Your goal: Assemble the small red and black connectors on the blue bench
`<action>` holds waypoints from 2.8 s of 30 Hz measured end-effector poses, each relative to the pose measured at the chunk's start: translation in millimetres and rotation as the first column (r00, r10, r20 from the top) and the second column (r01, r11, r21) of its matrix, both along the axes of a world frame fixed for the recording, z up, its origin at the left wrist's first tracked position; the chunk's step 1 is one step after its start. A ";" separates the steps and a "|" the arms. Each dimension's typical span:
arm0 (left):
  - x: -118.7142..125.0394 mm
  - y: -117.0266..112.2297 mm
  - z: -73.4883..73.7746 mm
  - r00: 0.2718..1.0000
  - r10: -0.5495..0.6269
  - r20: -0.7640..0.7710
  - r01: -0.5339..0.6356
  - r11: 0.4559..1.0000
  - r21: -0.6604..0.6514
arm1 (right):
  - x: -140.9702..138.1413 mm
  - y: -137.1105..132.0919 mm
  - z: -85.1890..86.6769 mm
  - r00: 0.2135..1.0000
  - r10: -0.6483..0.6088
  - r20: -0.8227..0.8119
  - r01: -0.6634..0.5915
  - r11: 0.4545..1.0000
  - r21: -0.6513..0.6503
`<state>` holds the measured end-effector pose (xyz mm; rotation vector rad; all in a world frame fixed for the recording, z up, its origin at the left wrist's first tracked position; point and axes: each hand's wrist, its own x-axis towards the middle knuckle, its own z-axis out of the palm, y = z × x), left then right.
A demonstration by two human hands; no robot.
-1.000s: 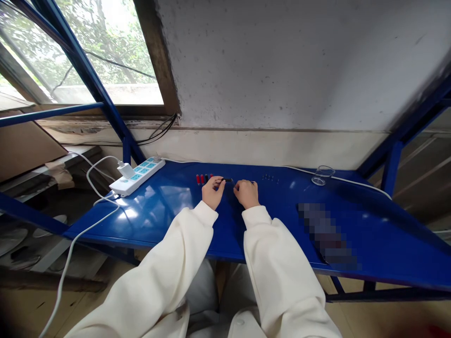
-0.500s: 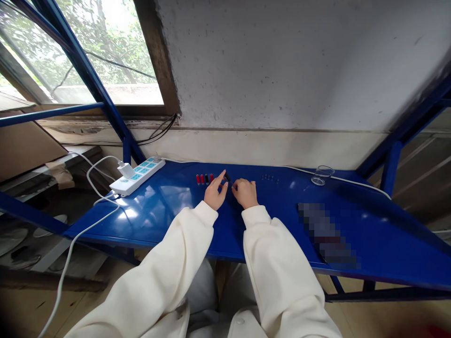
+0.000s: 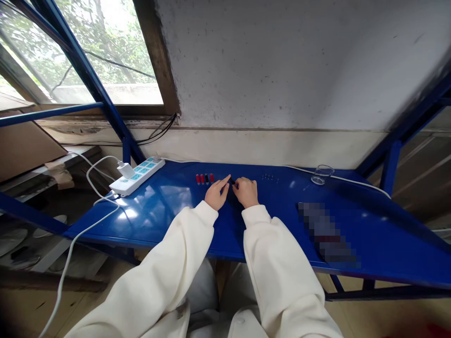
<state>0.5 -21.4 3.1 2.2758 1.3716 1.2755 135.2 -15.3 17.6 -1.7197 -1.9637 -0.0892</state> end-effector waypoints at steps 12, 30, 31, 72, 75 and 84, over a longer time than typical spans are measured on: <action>-0.1 12.1 -5.6 0.955 -0.002 0.296 0.002 1.000 0.000 | -2.0 1.5 -4.4 0.983 0.115 0.145 -0.129 0.987 0.092; -18.6 17.5 14.7 0.463 0.278 0.841 -0.031 0.954 -0.298 | -25.8 31.0 -15.9 0.975 0.065 -0.210 -0.096 0.985 -0.140; -19.0 17.6 15.5 0.437 0.285 0.853 -0.018 0.951 -0.308 | -28.7 33.7 -15.8 0.977 0.058 -0.207 -0.090 0.985 -0.147; -10.2 13.3 -4.6 0.982 0.118 0.147 -0.069 0.951 -0.300 | -6.1 -0.6 -10.3 0.958 -0.083 -0.276 0.035 0.984 -0.174; -9.4 14.3 -7.5 0.984 0.104 0.143 -0.060 0.956 -0.286 | -6.0 -2.3 -9.4 0.958 -0.082 -0.274 0.039 0.987 -0.158; -9.7 13.8 -6.2 0.984 0.104 0.146 -0.062 0.962 -0.265 | -8.0 -6.5 -5.5 0.955 -0.073 -0.286 0.029 0.987 -0.155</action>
